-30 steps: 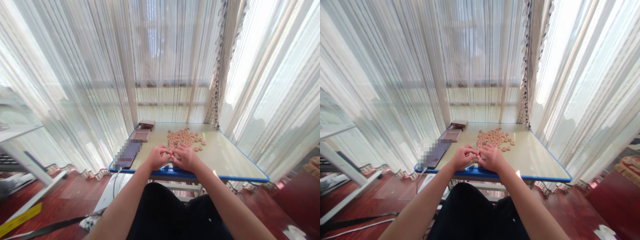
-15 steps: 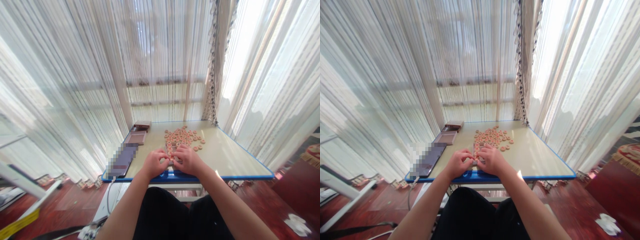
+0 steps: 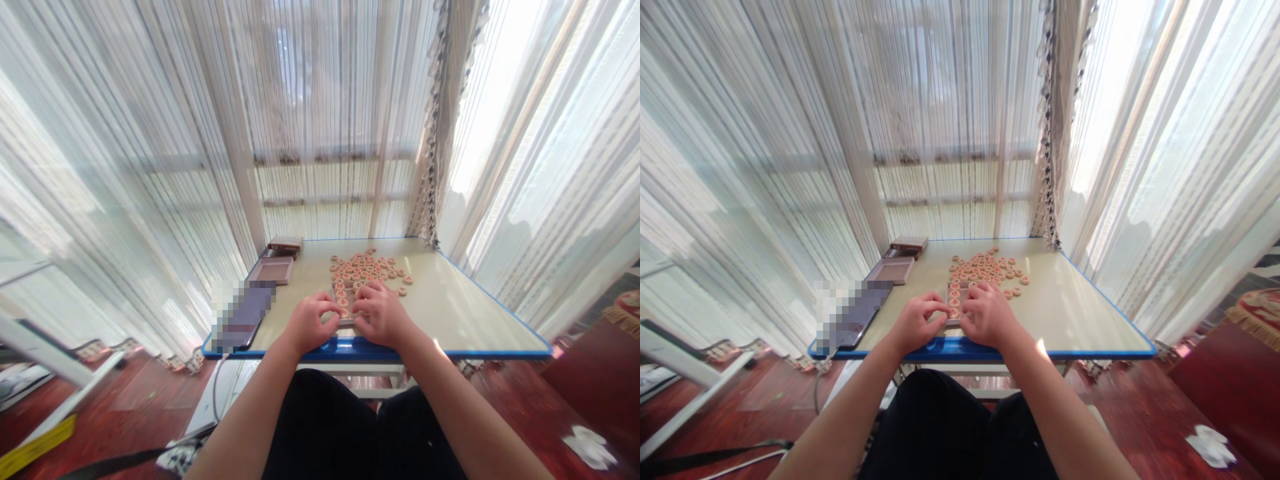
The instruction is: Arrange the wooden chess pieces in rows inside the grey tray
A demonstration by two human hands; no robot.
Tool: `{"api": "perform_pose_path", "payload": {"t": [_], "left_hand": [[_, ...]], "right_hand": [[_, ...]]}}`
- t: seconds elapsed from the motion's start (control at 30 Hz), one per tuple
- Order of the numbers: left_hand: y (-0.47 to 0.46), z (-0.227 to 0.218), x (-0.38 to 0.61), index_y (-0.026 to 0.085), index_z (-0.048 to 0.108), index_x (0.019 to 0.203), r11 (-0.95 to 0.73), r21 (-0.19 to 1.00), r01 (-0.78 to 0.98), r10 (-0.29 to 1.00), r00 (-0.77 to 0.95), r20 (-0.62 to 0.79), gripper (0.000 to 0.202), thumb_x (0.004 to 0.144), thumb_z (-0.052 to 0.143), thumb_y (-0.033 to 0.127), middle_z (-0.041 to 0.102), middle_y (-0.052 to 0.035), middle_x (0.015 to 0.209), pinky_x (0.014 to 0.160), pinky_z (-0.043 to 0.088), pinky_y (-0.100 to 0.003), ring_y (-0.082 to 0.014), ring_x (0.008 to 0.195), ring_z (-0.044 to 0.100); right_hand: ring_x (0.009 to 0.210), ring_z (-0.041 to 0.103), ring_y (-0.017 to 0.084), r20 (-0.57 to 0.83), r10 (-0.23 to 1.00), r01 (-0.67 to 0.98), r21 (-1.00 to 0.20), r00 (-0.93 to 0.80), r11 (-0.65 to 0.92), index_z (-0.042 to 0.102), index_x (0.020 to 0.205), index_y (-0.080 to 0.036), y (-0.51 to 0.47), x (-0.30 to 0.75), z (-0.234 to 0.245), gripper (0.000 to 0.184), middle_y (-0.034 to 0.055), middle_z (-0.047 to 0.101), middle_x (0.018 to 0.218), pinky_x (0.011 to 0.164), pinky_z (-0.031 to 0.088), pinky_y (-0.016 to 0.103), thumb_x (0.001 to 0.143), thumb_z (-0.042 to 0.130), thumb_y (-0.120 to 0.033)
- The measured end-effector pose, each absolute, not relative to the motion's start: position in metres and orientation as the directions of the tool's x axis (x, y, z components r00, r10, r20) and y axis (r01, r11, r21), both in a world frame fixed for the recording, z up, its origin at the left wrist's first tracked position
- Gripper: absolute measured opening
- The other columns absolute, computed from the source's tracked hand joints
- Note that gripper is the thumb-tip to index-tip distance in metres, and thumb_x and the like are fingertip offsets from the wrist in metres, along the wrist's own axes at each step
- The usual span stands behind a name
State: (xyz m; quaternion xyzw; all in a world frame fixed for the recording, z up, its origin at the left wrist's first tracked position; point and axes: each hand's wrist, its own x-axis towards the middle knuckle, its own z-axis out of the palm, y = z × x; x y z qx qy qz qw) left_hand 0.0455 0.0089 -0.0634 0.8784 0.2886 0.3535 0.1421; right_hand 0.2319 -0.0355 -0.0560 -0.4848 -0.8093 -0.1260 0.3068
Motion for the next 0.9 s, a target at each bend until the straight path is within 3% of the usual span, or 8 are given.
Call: {"api": "perform_pose_path", "payload": {"t": [0.9], "left_hand": [[0.0071,-0.0623,0.0457,0.017,0.069,0.075,-0.78,0.481,0.4,0.624,0.55,0.556,0.015,0.073,0.054,0.016,0.06,-0.0022,0.077,0.065,0.041,-0.024,-0.0111,0.067,0.053]], "right_hand": [[0.073,0.039,0.018,0.572,0.724,0.834,-0.121,-0.385,0.539,0.067,0.067,-0.02,-0.0356,0.2292,-0.0567,0.013,0.0034,0.049,0.066,0.073,0.035,0.034,0.067,0.054,-0.018]]}}
